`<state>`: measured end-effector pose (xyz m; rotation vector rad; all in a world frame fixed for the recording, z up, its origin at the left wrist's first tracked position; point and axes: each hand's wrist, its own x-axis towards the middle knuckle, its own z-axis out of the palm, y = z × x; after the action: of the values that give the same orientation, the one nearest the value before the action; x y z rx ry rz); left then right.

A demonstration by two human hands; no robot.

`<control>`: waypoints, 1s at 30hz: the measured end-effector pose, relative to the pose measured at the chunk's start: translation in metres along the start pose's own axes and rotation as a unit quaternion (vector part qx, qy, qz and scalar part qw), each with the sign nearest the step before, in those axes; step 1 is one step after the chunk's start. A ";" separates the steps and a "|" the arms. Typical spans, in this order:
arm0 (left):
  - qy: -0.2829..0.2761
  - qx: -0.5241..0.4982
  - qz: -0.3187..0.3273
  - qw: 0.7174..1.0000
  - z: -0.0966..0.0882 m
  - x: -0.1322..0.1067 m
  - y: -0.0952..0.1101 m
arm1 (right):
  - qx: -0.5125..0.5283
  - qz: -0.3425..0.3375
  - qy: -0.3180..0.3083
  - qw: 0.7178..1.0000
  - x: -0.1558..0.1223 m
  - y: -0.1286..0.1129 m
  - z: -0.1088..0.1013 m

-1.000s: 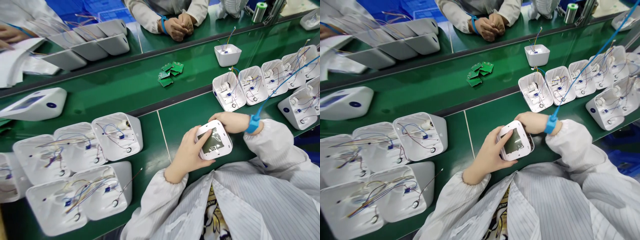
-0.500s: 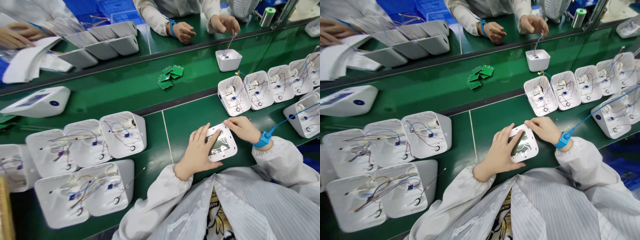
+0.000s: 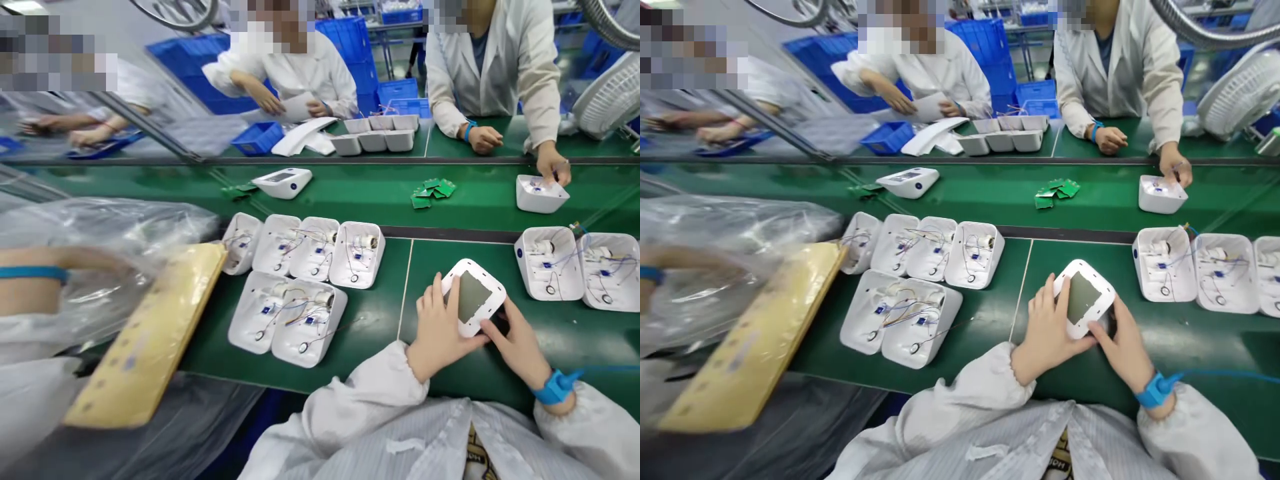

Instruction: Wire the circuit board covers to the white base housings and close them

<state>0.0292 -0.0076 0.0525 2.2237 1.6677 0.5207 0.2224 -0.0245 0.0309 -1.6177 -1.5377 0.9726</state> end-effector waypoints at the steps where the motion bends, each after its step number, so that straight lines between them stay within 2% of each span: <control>1: -0.007 -0.002 0.001 1.000 0.001 -0.007 -0.001 | 0.005 -0.003 -0.013 1.000 0.005 -0.001 0.001; 3: -0.020 -0.024 0.016 0.999 0.000 -0.017 -0.006 | 0.024 -0.004 -0.061 0.998 0.017 -0.004 -0.003; 5: -0.026 -0.073 0.031 0.996 -0.002 -0.015 -0.013 | 0.033 -0.003 -0.109 0.994 0.027 -0.008 -0.012; 8: -0.014 -0.175 0.019 0.984 -0.009 0.015 -0.025 | 0.022 -0.007 -0.143 0.989 0.035 -0.015 -0.022; 12: 0.021 -0.262 -0.007 0.965 -0.017 0.066 -0.034 | 0.019 -0.013 -0.175 0.984 0.038 -0.021 -0.021; 15: 0.013 -0.272 -0.029 0.962 -0.018 0.077 -0.034 | 0.028 -0.009 -0.188 0.982 0.038 -0.019 -0.019; 20: 0.008 -0.287 -0.057 0.956 -0.017 0.074 -0.035 | 0.065 -0.005 -0.182 0.981 0.042 -0.014 -0.018; 22: 0.011 -0.322 -0.062 0.945 -0.014 0.075 -0.034 | 0.088 -0.005 -0.188 0.978 0.045 -0.011 -0.019; 25: 0.034 -0.381 -0.110 0.917 -0.005 0.072 -0.028 | 0.143 0.005 -0.193 0.971 0.052 -0.006 -0.016; 28: 0.073 -0.426 -0.150 0.889 0.007 0.065 -0.018 | 0.158 0.040 -0.121 0.979 0.062 -0.006 -0.008; 30: 0.090 -0.449 -0.153 0.876 0.012 0.060 -0.013 | 0.122 0.054 -0.055 0.990 0.070 -0.011 -0.001</control>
<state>0.0391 0.0537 0.0414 1.2417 1.3814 1.1482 0.2188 0.0464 0.0366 -1.5080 -1.3519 1.2751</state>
